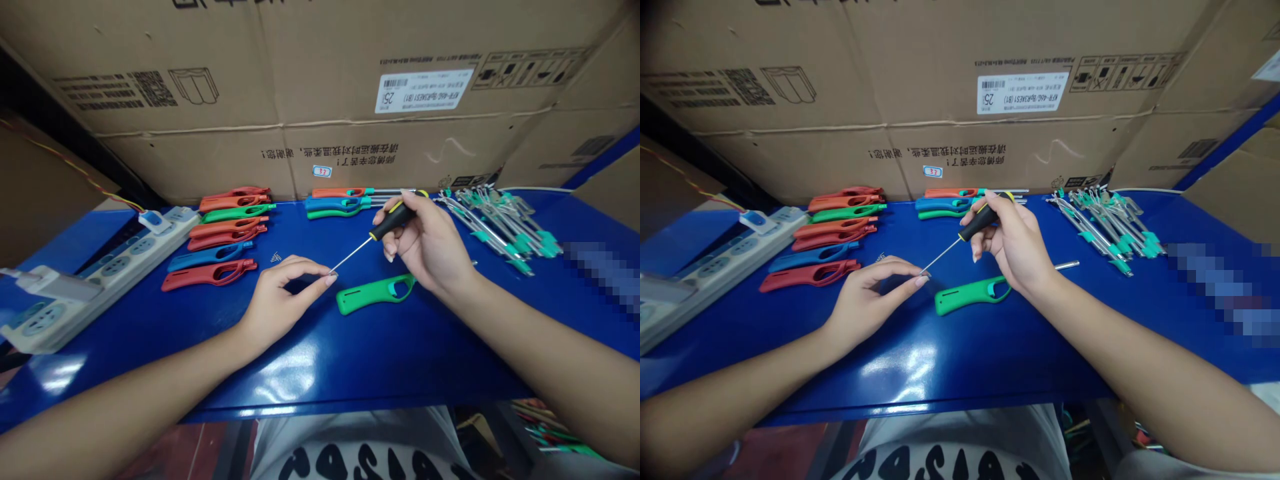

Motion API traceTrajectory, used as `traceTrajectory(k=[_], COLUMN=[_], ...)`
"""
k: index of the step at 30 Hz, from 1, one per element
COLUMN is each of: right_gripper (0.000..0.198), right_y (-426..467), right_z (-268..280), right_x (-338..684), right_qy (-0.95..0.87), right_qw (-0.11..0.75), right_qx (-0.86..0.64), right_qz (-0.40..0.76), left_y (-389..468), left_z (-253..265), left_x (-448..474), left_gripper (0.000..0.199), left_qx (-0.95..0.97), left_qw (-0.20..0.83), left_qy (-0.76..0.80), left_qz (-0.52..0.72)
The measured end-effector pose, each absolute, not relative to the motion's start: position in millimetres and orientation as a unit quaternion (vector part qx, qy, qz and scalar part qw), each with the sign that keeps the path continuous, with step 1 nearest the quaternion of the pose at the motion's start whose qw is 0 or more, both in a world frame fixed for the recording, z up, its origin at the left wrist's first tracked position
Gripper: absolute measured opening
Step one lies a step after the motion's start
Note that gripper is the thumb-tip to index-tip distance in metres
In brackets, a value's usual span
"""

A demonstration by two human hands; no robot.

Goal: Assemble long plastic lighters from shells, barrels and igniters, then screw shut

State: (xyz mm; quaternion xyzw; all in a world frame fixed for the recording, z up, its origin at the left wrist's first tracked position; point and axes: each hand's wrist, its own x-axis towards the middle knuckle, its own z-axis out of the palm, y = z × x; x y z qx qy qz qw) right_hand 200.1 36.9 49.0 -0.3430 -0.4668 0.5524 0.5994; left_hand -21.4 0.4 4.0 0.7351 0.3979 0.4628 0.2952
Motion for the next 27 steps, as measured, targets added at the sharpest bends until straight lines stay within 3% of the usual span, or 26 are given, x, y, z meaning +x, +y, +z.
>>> traceTrajectory(k=[27], right_gripper=[0.036], right_y=[29.7], right_z=[56.7], right_x=[197.8], right_qy=[-0.51], right_qw=[0.587], right_qx=[-0.341], right_qz=[0.528], left_y=[1.5], left_z=[3.3], left_x=[-21.3], left_gripper=[0.003], left_qx=[0.763], left_qw=[0.29], left_qy=[0.377], left_qz=[0.438])
